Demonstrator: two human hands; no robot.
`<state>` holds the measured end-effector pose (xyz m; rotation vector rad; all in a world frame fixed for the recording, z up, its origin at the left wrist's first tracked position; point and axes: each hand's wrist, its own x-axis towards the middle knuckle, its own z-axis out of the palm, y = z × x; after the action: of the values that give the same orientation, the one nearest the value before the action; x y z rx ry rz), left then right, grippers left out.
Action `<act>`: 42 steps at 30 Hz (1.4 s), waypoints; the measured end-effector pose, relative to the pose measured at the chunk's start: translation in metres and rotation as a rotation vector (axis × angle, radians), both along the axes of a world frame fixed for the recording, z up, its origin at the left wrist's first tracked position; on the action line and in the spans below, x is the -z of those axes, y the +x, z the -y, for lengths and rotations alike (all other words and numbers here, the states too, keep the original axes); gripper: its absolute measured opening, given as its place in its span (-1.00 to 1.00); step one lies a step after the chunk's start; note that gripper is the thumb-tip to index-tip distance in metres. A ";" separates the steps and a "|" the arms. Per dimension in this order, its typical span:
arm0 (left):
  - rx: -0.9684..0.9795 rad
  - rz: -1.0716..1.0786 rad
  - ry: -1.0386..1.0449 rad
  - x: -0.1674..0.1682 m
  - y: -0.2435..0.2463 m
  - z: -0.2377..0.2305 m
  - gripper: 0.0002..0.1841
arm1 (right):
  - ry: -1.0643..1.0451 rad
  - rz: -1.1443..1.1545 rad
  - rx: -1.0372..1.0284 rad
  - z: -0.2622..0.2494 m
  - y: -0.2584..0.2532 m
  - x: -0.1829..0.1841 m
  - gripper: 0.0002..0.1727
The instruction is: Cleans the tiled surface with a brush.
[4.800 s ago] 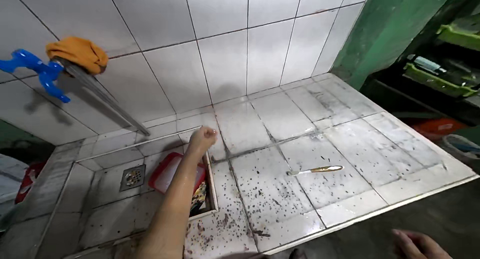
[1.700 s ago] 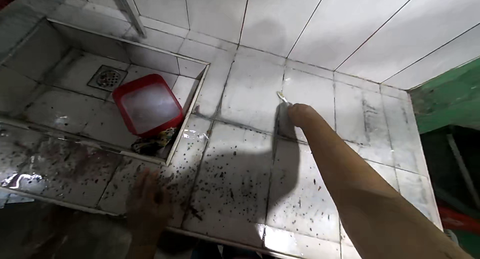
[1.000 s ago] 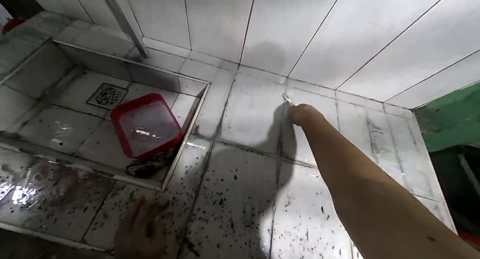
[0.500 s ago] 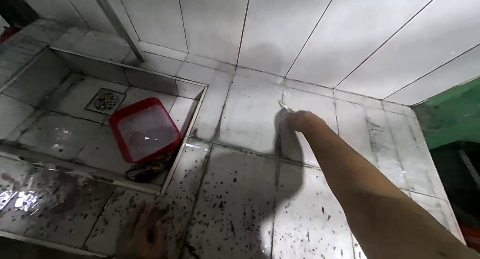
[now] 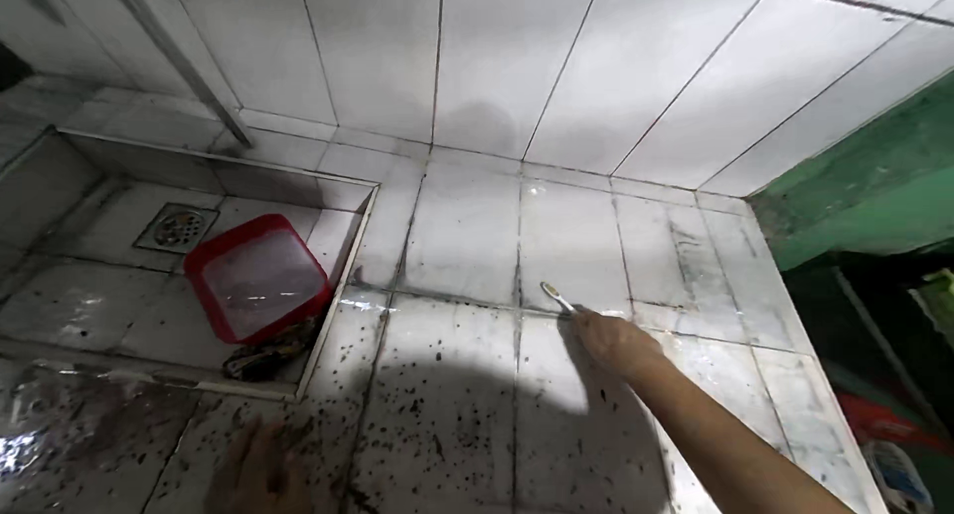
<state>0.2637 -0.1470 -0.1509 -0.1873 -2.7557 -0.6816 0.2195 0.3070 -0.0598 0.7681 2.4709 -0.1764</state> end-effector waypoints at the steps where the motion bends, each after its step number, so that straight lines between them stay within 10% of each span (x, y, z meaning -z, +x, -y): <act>1: 0.008 0.005 -0.005 0.000 0.000 0.001 -0.50 | 0.017 -0.012 0.024 -0.020 0.000 0.003 -0.36; 7: -0.002 0.010 -0.039 0.001 -0.001 0.002 -0.51 | 0.181 0.013 0.023 -0.138 -0.067 0.032 -0.60; 15: -0.001 0.022 -0.014 -0.002 0.002 0.001 -0.51 | 0.048 -0.002 0.053 -0.058 0.044 0.018 -0.29; 24: -0.042 0.023 -0.020 0.001 0.003 0.004 -0.51 | 0.182 0.042 0.064 -0.125 -0.052 0.019 -0.64; 31: -0.061 0.041 -0.028 -0.003 0.002 0.000 -0.51 | 0.086 0.050 0.183 -0.080 0.060 0.009 -0.34; 42: -0.018 -0.028 -0.050 0.004 -0.001 0.005 -0.53 | 0.180 0.094 0.087 -0.116 -0.054 0.010 -0.62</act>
<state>0.2626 -0.1521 -0.1552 -0.1812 -2.7464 -0.6008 0.1651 0.4228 -0.0694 0.9380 2.3885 0.0502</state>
